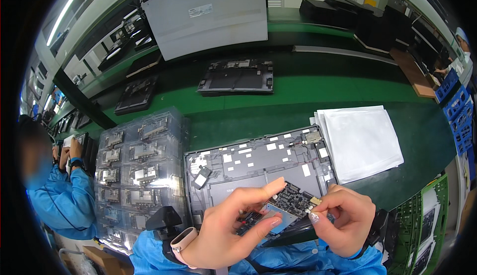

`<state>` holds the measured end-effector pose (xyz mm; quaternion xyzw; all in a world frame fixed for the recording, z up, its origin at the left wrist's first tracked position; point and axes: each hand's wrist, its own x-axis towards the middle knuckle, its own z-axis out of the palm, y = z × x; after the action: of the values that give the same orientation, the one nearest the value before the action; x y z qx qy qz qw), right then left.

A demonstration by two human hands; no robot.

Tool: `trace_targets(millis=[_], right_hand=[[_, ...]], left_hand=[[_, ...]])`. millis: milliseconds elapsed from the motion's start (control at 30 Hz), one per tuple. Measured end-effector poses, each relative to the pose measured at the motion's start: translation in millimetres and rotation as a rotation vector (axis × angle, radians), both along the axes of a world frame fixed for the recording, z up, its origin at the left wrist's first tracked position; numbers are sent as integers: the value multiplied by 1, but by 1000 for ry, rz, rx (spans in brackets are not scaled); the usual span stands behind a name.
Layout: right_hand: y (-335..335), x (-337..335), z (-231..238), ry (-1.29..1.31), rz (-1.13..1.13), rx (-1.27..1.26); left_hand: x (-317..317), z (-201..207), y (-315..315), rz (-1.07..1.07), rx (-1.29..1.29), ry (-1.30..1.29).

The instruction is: The person installs internal circuit boards into a tablet chassis by hand, connecting internal ribbon cables and adding protective pads.

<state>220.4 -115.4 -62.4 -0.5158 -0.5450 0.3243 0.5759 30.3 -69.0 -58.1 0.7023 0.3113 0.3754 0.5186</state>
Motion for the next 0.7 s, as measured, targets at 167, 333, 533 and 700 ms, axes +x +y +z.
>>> trace_targets(millis=[167,333,533,700], right_hand=[[3,-3,-2,-27,9,22],[2,0,-6,31,7,-15],[2,1,-7,87,37,-60],[1,0,-5,119,-8,-39]], left_hand=[[0,-5,-1,36,38,-84],[1,-8,3,14,5,-88],[3,-7,1,24,-12,-72],[5,-9,-1,40,95,-72]])
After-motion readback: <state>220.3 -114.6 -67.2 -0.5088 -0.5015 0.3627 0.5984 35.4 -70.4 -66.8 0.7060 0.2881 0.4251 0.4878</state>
